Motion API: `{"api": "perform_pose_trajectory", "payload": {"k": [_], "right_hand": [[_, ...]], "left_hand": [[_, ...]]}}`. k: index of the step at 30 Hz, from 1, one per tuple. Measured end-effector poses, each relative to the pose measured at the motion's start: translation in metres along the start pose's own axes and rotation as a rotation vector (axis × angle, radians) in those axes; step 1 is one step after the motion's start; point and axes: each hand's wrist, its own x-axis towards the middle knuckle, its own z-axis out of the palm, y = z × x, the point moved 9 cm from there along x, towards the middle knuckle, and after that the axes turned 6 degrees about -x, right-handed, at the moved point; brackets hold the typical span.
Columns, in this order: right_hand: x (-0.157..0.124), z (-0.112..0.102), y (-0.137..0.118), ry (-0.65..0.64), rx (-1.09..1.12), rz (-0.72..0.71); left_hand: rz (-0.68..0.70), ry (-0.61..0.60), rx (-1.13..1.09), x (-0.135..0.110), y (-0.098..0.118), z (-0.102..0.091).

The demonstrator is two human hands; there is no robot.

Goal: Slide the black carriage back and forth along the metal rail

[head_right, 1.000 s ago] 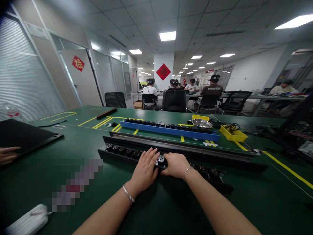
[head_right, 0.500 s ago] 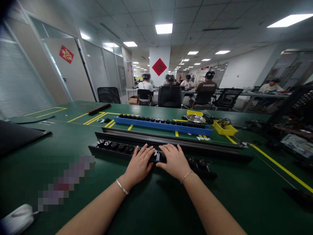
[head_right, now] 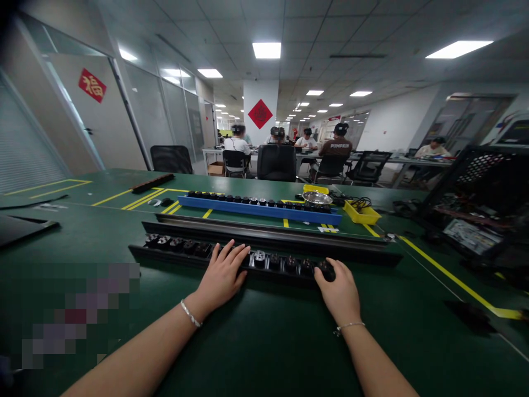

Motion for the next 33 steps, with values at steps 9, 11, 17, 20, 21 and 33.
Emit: {"api": "perform_pose_trajectory", "payload": {"k": [9,11,17,20,21,33], "right_hand": [[-0.001,-0.004,0.000,0.025,0.043,0.031],[-0.001,-0.004,0.001,0.018,0.051,0.049],[0.001,-0.002,0.005,-0.012,0.065,0.120],[0.002,-0.001,0.007,-0.016,0.075,0.124],[0.003,-0.001,0.008,-0.013,0.079,0.121],[0.004,0.000,0.015,0.015,0.140,0.136]], "left_hand": [[0.021,0.011,0.012,0.000,0.001,0.001],[0.025,0.008,0.004,0.000,0.001,0.001],[0.017,0.003,-0.011,0.000,0.000,0.002],[0.011,0.000,-0.010,0.001,0.000,0.002],[0.010,0.000,-0.008,0.001,0.000,0.002],[0.015,0.042,0.042,0.001,0.005,-0.004]]}}
